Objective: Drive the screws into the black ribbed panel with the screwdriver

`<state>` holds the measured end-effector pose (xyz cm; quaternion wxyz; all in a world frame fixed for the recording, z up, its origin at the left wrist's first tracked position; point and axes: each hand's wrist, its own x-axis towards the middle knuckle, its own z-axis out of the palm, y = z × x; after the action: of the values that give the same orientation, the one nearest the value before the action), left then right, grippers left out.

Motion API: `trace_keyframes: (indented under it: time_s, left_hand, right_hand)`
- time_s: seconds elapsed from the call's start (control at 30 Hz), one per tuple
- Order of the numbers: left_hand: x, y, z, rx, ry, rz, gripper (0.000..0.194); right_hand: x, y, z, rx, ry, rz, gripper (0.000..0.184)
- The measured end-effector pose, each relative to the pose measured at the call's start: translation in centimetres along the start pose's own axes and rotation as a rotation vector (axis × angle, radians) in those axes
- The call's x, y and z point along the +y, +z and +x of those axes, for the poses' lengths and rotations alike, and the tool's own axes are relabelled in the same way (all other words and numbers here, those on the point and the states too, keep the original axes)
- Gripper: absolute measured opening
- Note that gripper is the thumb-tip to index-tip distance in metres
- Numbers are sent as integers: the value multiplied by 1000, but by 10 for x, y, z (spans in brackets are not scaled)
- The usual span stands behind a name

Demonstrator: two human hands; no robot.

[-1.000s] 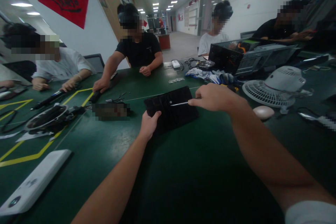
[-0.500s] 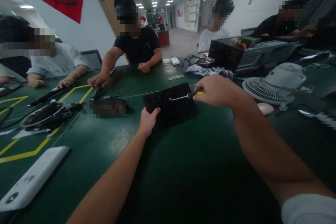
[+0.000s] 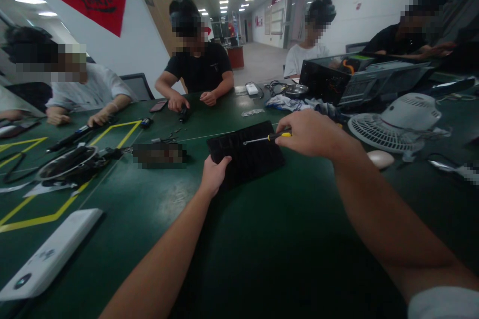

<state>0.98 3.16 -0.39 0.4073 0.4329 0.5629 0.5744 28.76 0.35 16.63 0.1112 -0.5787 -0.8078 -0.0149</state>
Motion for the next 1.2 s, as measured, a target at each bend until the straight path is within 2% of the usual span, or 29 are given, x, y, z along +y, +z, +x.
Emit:
trace_keyframes:
  time_s: [0.4, 0.63, 0.8, 0.87, 1.03, 1.13, 1.2]
  left_hand:
    - [-1, 0, 1, 3, 7, 5, 42]
    - [2, 0, -1, 5, 14, 17, 42]
    - [2, 0, 0, -4, -5, 5, 43]
    - [2, -1, 0, -3, -6, 5, 43]
    - [3, -1, -1, 3, -8, 5, 40]
    - [3, -1, -2, -14, -8, -8, 41]
    - [3, -1, -2, -10, -1, -2, 41]
  right_hand:
    - [-4, 4, 2, -14, -26, 44, 32]
    - [-14, -2, -3, -11, 25, 6, 31]
    - [-18, -1, -1, -99, 127, -83, 47]
    - [-16, 1, -1, -139, 120, -76, 52]
    - [-2, -4, -3, -153, -23, -11, 35]
    - [7, -10, -4, -86, -54, -11, 26]
    - [8, -12, -4, -13, -33, -10, 27]
